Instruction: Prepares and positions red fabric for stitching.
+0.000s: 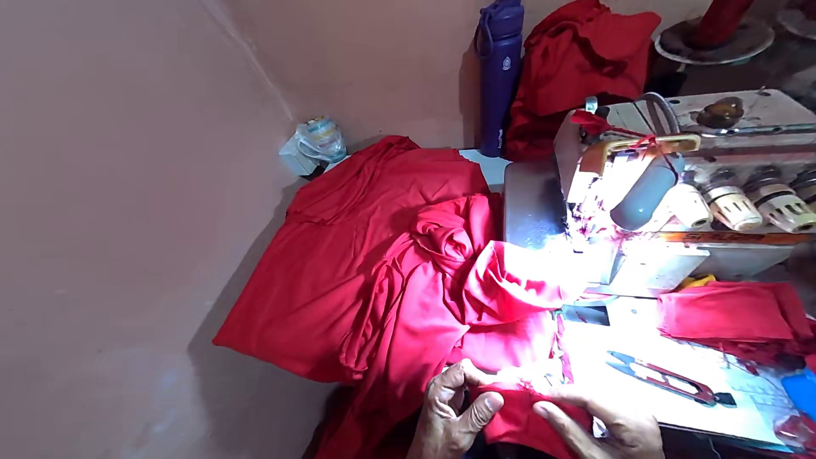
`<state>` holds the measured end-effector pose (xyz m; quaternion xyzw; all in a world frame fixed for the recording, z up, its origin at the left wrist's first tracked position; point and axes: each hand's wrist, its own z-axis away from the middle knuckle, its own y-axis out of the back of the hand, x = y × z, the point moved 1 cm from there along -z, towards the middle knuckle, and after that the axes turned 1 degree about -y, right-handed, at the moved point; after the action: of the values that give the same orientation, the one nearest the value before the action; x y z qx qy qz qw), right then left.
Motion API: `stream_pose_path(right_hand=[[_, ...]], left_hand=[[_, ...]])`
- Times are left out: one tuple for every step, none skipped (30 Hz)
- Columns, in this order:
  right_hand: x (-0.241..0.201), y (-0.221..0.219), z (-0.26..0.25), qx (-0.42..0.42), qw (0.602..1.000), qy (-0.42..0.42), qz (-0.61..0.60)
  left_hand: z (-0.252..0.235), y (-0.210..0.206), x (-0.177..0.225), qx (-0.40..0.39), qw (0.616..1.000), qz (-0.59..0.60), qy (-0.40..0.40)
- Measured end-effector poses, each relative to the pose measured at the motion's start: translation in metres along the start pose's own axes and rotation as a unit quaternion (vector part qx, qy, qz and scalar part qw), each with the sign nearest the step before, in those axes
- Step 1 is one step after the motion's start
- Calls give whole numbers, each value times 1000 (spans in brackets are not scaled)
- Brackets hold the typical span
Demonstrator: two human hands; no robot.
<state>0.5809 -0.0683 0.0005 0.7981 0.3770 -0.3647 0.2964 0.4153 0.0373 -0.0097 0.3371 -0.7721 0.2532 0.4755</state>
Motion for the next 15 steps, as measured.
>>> stream_pose_path(right_hand=[[2,-2,1,12,1000,-5,5],[3,-4,1,26,1000,-13,10],[3,-6,0,39,999,-21,12],[4,-8,0,46,999,-26,14],[5,-9,0,50,998,-28,13],[5,-12,0,54,998,-31,13],[6,-14,0,55,998,-34,14],[6,-16,1,55,998,-39,15],[7,-18,2,51,998,-42,18],[9,-20,4,46,998,-46,17],[10,-22,4,41,998,-49,11],[11,-23,4,35,998,-51,3],[11,-24,2,35,998,-50,1],[9,-24,-2,39,998,-45,3],[6,-24,-9,48,998,-37,8]], left_hand=[[0,2,-3,-10,1000,-8,-9],[0,4,-5,-12,1000,-17,-15],[1,4,-6,-9,999,-27,-16],[1,5,-6,-3,999,-38,-16],[2,5,-7,5,999,-49,-18],[2,6,-7,14,998,-58,-21],[1,6,-8,23,997,-70,-24],[1,7,-9,31,996,-83,-28],[0,8,-11,40,994,-96,-31],[-2,10,-13,47,993,-106,-34],[-5,11,-14,52,991,-114,-39],[-10,13,-14,55,989,-125,-48],[-17,14,-12,55,987,-139,-59],[-26,16,-7,49,985,-153,-69],[-37,18,-1,42,982,-165,-82]])
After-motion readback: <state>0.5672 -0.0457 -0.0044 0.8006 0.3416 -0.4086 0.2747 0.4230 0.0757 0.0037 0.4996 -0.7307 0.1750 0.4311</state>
